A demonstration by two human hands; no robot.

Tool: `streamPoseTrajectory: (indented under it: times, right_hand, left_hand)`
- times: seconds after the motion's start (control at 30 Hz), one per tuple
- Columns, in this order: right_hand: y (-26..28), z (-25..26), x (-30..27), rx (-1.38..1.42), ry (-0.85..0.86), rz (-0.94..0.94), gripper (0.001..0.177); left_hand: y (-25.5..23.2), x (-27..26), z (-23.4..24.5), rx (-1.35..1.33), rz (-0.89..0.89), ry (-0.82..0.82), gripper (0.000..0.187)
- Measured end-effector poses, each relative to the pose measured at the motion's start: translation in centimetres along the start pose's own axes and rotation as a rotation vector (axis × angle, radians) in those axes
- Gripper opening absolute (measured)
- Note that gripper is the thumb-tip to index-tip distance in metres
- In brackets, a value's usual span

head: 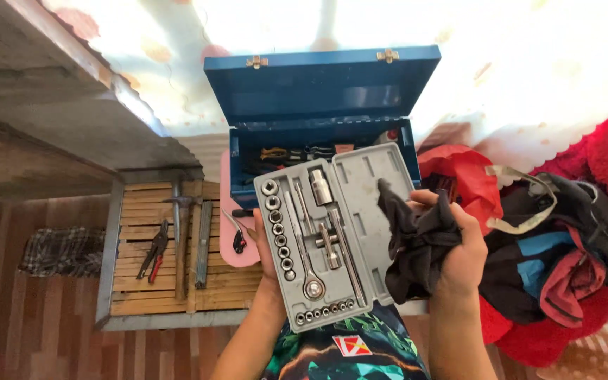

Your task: Organizing and cleaning tools from a toolbox, including wiping wrenches and assembling a socket wrench set

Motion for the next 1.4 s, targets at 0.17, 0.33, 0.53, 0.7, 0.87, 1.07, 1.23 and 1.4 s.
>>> streamPoseTrajectory:
  times: [0.17,0.33,0.53,0.7,0.87,1.07,1.23,1.4]
  right_hand:
    - [-0.1,-1.7,-0.7,0.04,0.172,-0.106,0.064]
    - [2.0,-2.9,-0.8,0.09,0.088,-0.139,0.07]
    - [3.1,-1.0,0.8,0.078,0.162,0.003,0.058]
    - [-0.6,0.7,0.4,-0.042,0.049,-0.118,0.05]
    - [-3.3,0.5,-0.9,-0.032,0.147,-0.291,0.046]
    - [-2.3,0.7,0.0,0.22,0.339,-0.264,0.055]
    - [0.5,-2.2,0.1,0.199,0.244,-0.088,0.08]
    - [-1.0,-0.4,0.7,0.058,0.236,-0.118,0.066]
  left_hand:
    - [0.1,-0.4,-1.3,-0.008,0.004,-0.001,0.076]
    - [0.5,-0.7,-1.4,0.011,0.023,0.002,0.075]
    - [1.1,-0.4,-2.1,-0.033,0.068,0.011,0.079]
    - [1.6,-0.8,-4.0,-0.016,0.127,-0.001,0.085]
    - [2.0,-0.1,-3.6,-0.043,0.119,0.082,0.087]
    - [2.7,-0.6,-5.5,-0.033,0.125,0.057,0.087]
    - [2.5,0.3,-3.2,-0.026,0.096,-0.008,0.084]
    - [2.2,0.4,-4.6,-0.033,0.078,0.045,0.083]
Point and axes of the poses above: each hand's wrist, its own x-axis towards the middle knuckle, its own z-axis out of the back of the hand, y = z × x, the point moved 7 cm from there along x, towards the middle knuckle, and after that the axes turned 2 degrees about -y, right-handed, at the moved point
